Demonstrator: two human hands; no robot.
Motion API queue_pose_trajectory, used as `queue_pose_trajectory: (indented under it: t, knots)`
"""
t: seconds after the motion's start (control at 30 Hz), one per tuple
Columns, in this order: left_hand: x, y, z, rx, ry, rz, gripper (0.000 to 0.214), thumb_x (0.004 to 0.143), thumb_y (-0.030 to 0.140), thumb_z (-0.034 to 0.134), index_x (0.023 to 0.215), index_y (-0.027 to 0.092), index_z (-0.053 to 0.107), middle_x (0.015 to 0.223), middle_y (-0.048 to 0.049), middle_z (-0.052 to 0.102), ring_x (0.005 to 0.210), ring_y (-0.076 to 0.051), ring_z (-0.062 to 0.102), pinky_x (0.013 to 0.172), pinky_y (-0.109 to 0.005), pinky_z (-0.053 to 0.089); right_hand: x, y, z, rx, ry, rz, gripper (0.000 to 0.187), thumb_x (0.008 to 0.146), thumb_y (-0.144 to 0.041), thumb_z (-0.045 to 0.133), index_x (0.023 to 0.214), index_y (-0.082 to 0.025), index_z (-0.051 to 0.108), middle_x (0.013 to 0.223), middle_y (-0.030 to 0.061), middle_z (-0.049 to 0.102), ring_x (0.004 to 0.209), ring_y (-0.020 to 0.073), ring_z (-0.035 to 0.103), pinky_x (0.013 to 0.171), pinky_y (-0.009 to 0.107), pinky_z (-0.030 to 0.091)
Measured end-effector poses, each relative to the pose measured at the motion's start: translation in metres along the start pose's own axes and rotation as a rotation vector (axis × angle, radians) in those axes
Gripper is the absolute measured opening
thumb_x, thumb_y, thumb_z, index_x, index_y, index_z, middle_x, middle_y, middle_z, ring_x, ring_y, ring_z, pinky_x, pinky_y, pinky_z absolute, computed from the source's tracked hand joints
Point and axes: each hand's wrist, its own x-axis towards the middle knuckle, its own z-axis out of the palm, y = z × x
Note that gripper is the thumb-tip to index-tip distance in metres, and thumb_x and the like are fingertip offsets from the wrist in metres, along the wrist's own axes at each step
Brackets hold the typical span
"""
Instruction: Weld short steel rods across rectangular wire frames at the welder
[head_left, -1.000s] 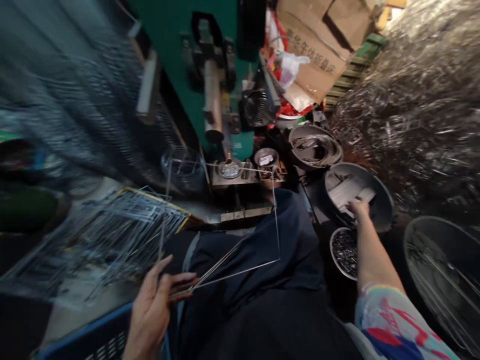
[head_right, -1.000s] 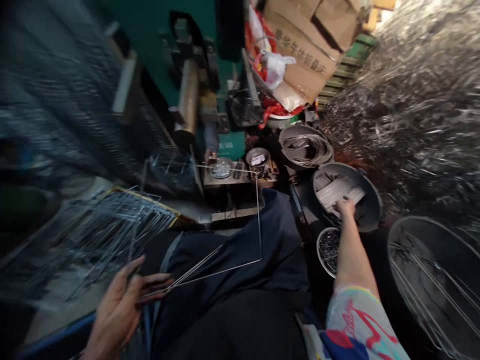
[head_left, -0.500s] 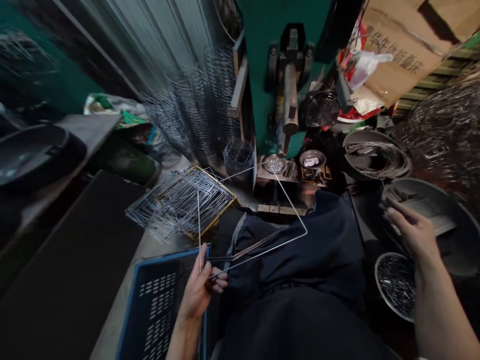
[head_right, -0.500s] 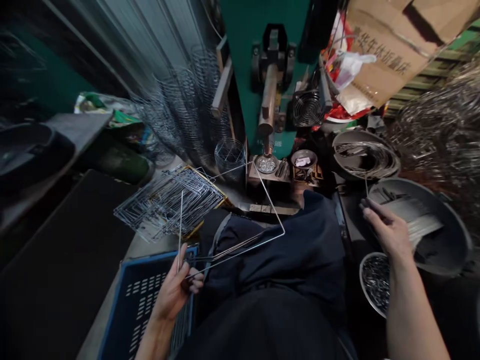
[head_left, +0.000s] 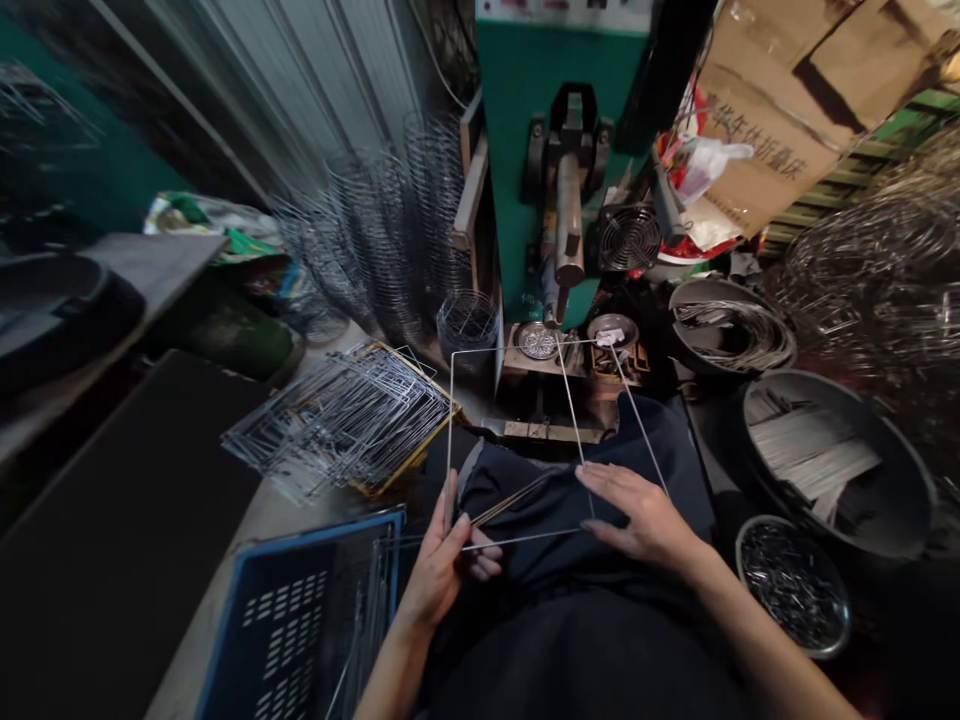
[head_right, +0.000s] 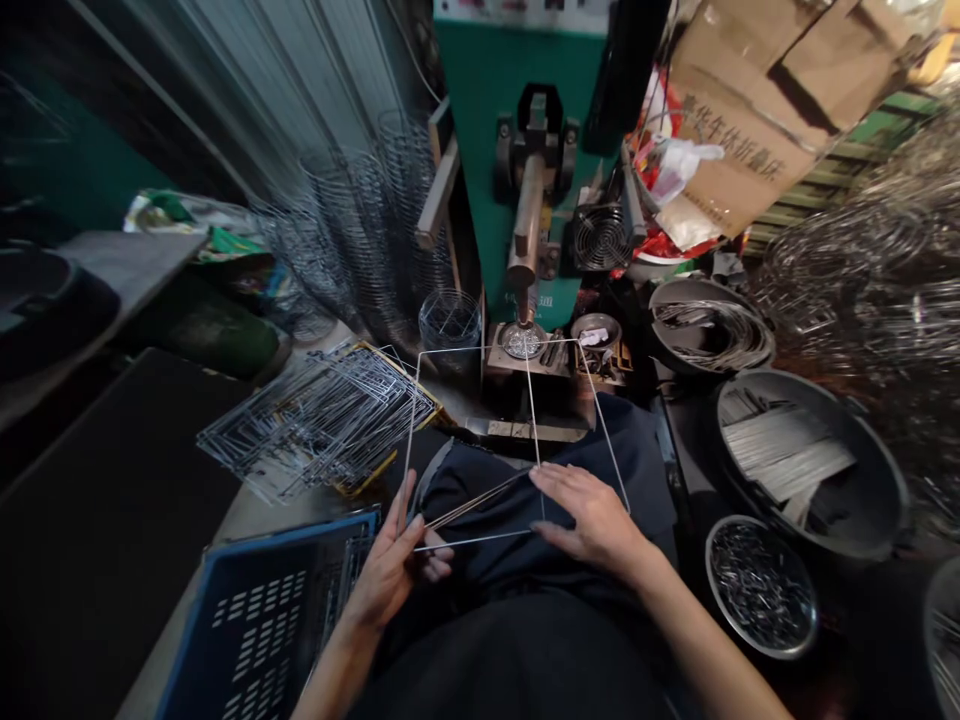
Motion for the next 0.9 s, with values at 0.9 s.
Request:
queue_pose_trajectory:
  t: [0.9]
  knots:
    - [0.012, -0.019, 0.021, -0.041, -0.113, -0.017, 0.093, 0.091, 0.043, 0.059, 0.156, 0.03, -0.007, 0.066, -0.0042, 0.07, 0.05, -0.02, 0.067, 0.044, -0.021, 0.048, 0.002, 0.0, 0.014, 0.187, -0.009, 0.021, 0.056, 0.086, -0.028, 0.068, 0.14, -0.025, 0.054, 0.135, 0.0065, 0.061, 0.123, 0.0221, 0.059, 0.104, 0.035, 0.05]
